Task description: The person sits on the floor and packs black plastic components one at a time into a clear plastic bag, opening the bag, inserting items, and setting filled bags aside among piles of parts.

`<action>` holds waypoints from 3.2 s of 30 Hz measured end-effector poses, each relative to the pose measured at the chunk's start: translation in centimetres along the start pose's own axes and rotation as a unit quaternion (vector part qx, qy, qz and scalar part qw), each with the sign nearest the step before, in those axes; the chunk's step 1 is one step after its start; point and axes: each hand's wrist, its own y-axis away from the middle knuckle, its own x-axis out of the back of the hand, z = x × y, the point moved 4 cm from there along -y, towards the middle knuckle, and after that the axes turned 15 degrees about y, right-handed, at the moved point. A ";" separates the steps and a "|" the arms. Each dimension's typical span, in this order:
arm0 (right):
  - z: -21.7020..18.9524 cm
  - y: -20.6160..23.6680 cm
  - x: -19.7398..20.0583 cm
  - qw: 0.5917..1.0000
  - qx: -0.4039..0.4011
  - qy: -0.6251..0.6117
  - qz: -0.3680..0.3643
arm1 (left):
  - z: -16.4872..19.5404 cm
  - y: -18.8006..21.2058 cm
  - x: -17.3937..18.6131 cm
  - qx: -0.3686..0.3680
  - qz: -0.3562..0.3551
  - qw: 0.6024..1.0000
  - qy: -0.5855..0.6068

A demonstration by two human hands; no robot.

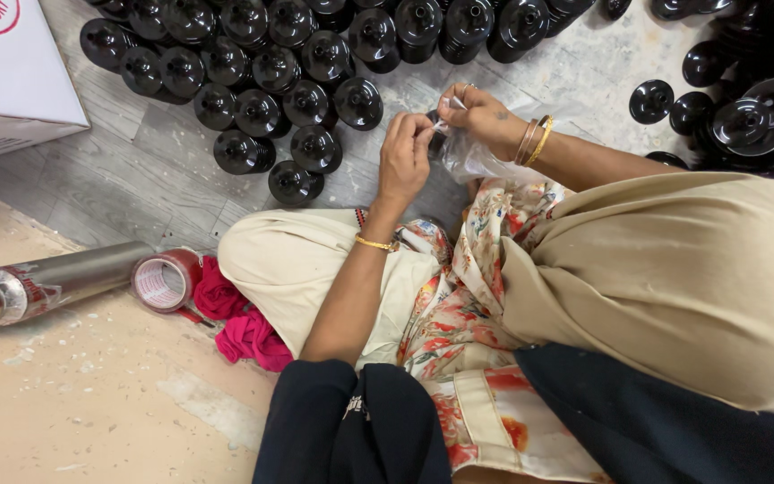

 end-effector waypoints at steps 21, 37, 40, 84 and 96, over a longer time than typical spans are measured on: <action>-7.4 3.5 1.1 0.715 0.265 0.622 0.181 | -0.8 -0.4 2.9 0.043 0.072 0.995 0.045; -2.0 2.3 -0.3 0.996 -0.039 -0.012 -0.079 | 3.4 -0.6 -0.1 -0.049 0.006 0.997 0.052; -3.6 3.0 -0.6 0.992 0.038 0.100 -0.059 | 1.8 -0.7 0.8 0.060 0.087 0.991 0.086; -8.4 7.1 -0.9 0.695 0.326 0.613 0.189 | 3.5 -0.1 -0.5 -0.075 -0.003 0.997 -0.016; -4.7 4.2 0.5 0.978 0.117 0.165 0.045 | 2.3 0.9 -1.5 -0.079 0.014 0.992 -0.098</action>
